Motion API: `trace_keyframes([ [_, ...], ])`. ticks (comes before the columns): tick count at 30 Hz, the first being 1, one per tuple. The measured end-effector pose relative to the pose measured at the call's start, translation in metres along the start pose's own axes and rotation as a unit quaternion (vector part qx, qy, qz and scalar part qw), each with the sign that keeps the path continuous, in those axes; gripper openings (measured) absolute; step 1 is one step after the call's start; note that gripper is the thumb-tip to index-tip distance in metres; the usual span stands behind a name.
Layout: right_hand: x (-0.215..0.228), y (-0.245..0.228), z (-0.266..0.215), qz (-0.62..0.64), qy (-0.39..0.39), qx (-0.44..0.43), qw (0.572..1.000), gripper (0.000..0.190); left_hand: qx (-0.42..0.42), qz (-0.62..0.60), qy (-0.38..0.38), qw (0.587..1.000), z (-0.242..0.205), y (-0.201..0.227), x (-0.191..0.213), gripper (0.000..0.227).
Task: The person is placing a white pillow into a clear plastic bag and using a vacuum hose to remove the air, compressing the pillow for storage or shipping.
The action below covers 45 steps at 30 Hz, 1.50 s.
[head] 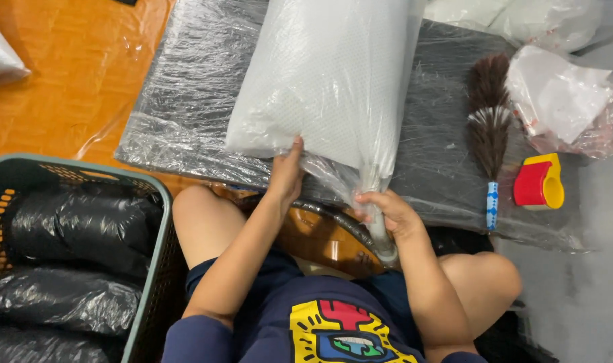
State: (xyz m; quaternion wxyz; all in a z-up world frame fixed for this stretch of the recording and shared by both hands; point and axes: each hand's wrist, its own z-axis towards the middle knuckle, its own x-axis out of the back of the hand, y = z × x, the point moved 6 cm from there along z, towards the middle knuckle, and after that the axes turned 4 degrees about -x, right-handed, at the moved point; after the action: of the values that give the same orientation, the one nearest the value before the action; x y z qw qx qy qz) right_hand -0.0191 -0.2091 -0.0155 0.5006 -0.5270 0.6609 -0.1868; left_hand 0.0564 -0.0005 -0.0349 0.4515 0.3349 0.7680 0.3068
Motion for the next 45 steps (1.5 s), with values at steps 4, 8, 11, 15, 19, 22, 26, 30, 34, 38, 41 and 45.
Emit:
trace_keyframes([
  [4,0.028,0.017,0.004,-0.029,0.065,-0.025,0.997,0.021,0.008,0.005,-0.011,1.000,0.017,-0.022,0.006,0.072],
  [8,0.044,0.028,0.009,-0.012,0.094,-0.012,0.995,0.020,0.006,0.015,-0.029,0.999,-0.018,0.005,-0.005,0.071],
  [11,0.029,0.023,0.007,0.018,0.072,0.010,0.997,0.022,0.030,0.033,-0.060,0.997,-0.010,-0.008,0.003,0.072],
  [15,0.036,0.027,0.002,0.048,0.132,0.017,0.990,0.017,0.056,0.045,-0.103,0.992,-0.026,0.008,0.009,0.083],
  [19,0.037,0.027,-0.005,0.022,0.195,-0.043,0.980,0.030,0.086,0.090,-0.197,0.972,-0.036,-0.004,0.042,0.088],
  [22,0.031,0.019,0.000,-0.012,0.120,0.023,0.992,0.027,0.028,0.079,-0.243,0.966,-0.065,0.026,0.062,0.074],
  [26,0.049,0.028,0.010,-0.033,0.045,0.005,0.998,0.038,-0.052,0.105,-0.217,0.969,-0.084,0.043,0.127,0.047],
  [30,0.060,0.028,0.017,-0.040,0.004,0.006,0.999,0.037,-0.093,0.223,-0.113,0.964,-0.102,0.066,0.212,0.027],
  [34,0.084,0.031,0.028,0.031,-0.018,-0.005,0.999,0.014,-0.056,0.351,-0.035,0.934,-0.151,0.101,0.273,0.020],
  [38,0.093,0.030,0.033,0.035,-0.027,-0.030,0.999,0.016,-0.038,0.622,-0.020,0.781,-0.190,0.060,0.366,0.034],
  [41,0.076,0.024,0.028,0.031,-0.052,-0.023,0.998,0.011,0.141,0.759,-0.101,0.627,-0.245,0.007,0.424,0.045],
  [45,0.069,0.019,0.025,0.009,-0.009,-0.006,1.000,0.011,0.357,0.722,-0.130,0.579,-0.345,-0.064,0.497,0.034],
])
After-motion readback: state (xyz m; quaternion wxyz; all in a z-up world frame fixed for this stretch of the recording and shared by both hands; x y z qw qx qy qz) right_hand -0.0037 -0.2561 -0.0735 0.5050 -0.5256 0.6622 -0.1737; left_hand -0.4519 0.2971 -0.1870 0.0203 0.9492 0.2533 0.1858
